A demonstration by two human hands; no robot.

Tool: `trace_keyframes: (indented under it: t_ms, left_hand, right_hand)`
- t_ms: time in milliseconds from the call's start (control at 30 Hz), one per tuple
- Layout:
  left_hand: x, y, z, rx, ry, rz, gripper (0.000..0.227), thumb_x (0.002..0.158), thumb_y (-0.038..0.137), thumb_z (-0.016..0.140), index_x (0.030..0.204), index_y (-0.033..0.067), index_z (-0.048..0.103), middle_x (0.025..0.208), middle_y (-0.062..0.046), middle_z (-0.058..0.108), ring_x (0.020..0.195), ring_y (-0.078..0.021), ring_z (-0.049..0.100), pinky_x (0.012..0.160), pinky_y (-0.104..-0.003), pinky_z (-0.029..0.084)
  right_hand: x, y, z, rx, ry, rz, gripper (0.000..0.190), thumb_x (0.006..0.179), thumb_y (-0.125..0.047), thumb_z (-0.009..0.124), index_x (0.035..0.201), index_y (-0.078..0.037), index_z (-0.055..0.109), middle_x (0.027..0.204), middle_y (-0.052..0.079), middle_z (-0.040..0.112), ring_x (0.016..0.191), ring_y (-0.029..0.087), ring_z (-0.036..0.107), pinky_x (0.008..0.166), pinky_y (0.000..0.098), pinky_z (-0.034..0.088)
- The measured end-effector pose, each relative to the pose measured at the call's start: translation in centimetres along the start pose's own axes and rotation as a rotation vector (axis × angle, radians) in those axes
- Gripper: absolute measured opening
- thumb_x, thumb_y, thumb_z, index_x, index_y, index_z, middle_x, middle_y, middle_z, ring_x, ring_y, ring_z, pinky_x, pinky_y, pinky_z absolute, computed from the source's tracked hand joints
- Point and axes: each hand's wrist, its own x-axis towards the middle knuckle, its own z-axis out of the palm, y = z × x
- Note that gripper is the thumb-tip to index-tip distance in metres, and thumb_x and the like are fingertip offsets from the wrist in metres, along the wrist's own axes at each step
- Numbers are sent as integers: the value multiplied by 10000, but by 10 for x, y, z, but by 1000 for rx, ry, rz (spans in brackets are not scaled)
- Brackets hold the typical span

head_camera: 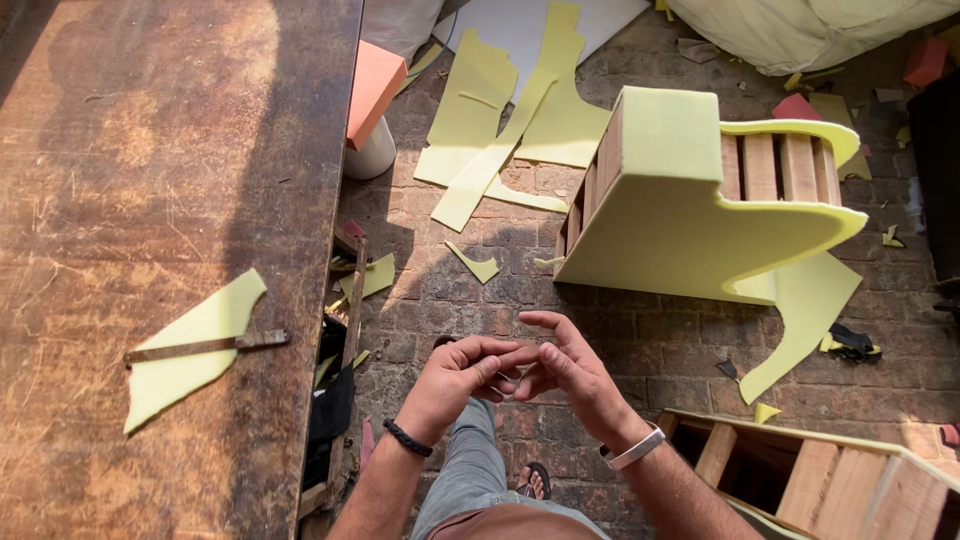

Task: The person applies adhesive to a wooden chair frame using a spray gun, then places and trims yellow foam pieces to fit the seat and backrest. The person repeats this process for multiple sections of the chair.

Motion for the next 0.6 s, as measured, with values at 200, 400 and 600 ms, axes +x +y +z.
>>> trace_keyframes:
  t_ms: [200,400,600]
  left_hand:
    - [127,71,-70,-72,-9,-77,295,902,164,755,1144,-4,761,868,-70,795,728,-133,738,617,-252,583]
    - [255,128,-125,69,-5,-27,232,898,212,817,916,-8,745,739,-65,728,599,-101,654,490,-243,499]
    - [378,137,-164,99,151,-75,270,903,231,811,843,11,667,723,-29,708,575,-83,596,487,-251,475]
  right_hand:
    - [136,-27,-22,1,54,33,714,971,-395,597,1535,-51,327,1118,141,746,763,174,728,776,339,599]
    - [264,-53,-54,14,84,15,694,972,-274,604,1566,-70,309,1110,139,741,773,173,726,774,334,590]
    - [393,-41,-113,95,97,91,725,976,-291,608,1600,-112,283,1039,114,731,792,168,720,779,323,593]
